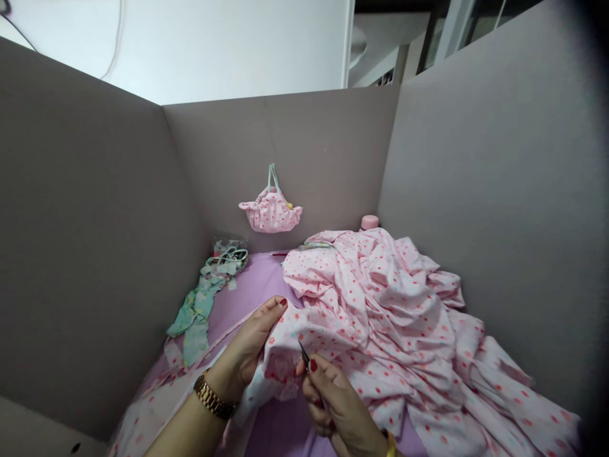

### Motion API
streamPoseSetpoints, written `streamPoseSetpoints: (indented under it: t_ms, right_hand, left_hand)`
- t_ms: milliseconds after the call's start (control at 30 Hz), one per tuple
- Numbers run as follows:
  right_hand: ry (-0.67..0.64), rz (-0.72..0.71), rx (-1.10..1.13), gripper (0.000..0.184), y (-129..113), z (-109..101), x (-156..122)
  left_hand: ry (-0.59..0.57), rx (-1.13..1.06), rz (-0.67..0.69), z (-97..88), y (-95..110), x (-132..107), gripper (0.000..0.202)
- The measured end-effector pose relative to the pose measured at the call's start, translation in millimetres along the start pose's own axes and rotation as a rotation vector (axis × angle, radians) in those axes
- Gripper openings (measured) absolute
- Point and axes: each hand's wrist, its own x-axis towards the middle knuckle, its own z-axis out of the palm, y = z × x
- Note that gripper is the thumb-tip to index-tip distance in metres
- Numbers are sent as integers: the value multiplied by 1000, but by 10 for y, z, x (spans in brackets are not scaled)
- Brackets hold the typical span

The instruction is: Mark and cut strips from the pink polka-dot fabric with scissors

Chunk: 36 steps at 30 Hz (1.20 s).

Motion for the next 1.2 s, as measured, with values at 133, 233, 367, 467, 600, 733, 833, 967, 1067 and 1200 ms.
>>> streamPoseSetpoints:
  t_ms: [133,233,367,467,600,733,833,967,1067,1200]
  right_hand:
    - [-10,-11,0,46,-42,21,-10]
    - [-9,-15,0,43,-61,27,-10]
    - [-19,9,0,43,-49,12,-12]
    - [-31,31,10,43,-45,9,-21]
    - [-34,13,15,43,-71,43,-32]
    - [-29,-10,10,42,-91,75,-29]
    - [-20,-13,1,42,-93,84,-22]
    - [-16,-22,-15,43,-97,94,-20]
    - [-9,-21,-18,44,-97,100,-20]
    - [-3,-22,-27,45,-80,89,-6]
  left_hand:
    - [-2,16,-9,13,-2,-20,19]
    - [-4,8,-3,-1,-12,-12,19]
    - [-11,8,-5,-17,-14,-5,19]
    - [-5,2,-10,-5,-7,-25,19]
    - [4,25,-5,21,-1,-49,16]
    - [-5,19,3,17,-2,-46,15]
    - [-7,14,-1,6,-8,-47,17]
    - [-32,36,-29,0,-20,-54,18]
    - [-39,36,-16,-13,-32,-45,17]
    - [-63,50,-14,-43,-57,-27,15]
